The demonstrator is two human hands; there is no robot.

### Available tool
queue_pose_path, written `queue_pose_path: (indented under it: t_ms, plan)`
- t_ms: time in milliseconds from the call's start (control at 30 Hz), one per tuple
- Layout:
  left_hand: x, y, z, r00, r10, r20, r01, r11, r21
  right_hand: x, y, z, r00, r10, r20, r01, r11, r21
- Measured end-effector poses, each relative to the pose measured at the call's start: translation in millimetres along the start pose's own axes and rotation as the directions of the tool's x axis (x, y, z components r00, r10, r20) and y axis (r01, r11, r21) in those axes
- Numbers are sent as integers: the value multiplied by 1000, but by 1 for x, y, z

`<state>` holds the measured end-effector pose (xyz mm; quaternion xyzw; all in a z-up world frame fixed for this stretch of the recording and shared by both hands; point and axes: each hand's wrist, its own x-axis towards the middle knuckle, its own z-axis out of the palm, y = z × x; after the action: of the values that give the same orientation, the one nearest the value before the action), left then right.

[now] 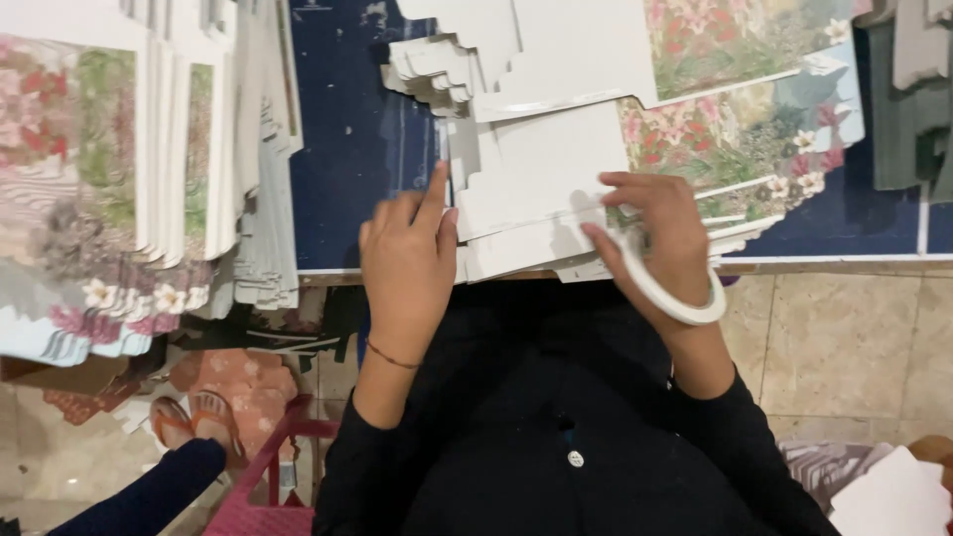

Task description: Applying double-sided adhesive tape to the edges of folded paper cards in a print shop finishing area.

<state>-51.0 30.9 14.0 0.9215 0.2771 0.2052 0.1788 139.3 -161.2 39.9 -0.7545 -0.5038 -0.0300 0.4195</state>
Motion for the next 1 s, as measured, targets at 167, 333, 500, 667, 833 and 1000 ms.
queue_pose_path:
  t_ms: [167, 333, 500, 667, 833, 1000]
  plan:
    - [1, 14, -18, 989, -109, 97, 142, 869, -473, 1, -9, 29, 994, -82, 66, 81, 997, 10]
    - [-2, 22, -20, 986, -110, 128, 168, 727, -665, 0, -14, 36, 986, -127, 106, 135, 988, -74]
    - [-12, 17, -10, 985, -130, 117, 175, 754, -633, 4, -22, 23, 969, 210, 127, -222, 971, 85]
    - [-20, 21, -5, 985, -115, 125, 167, 799, -577, -12, 37, 50, 997, 54, 60, -48, 994, -98]
    - [-27, 21, 2, 990, -102, 99, 138, 856, -499, 8, 36, 47, 998, 23, -60, -22, 1000, 20]
    - [-43, 12, 18, 996, -44, 82, 69, 938, -339, 46, 8, 3, 903, 98, -418, -35, 987, 157]
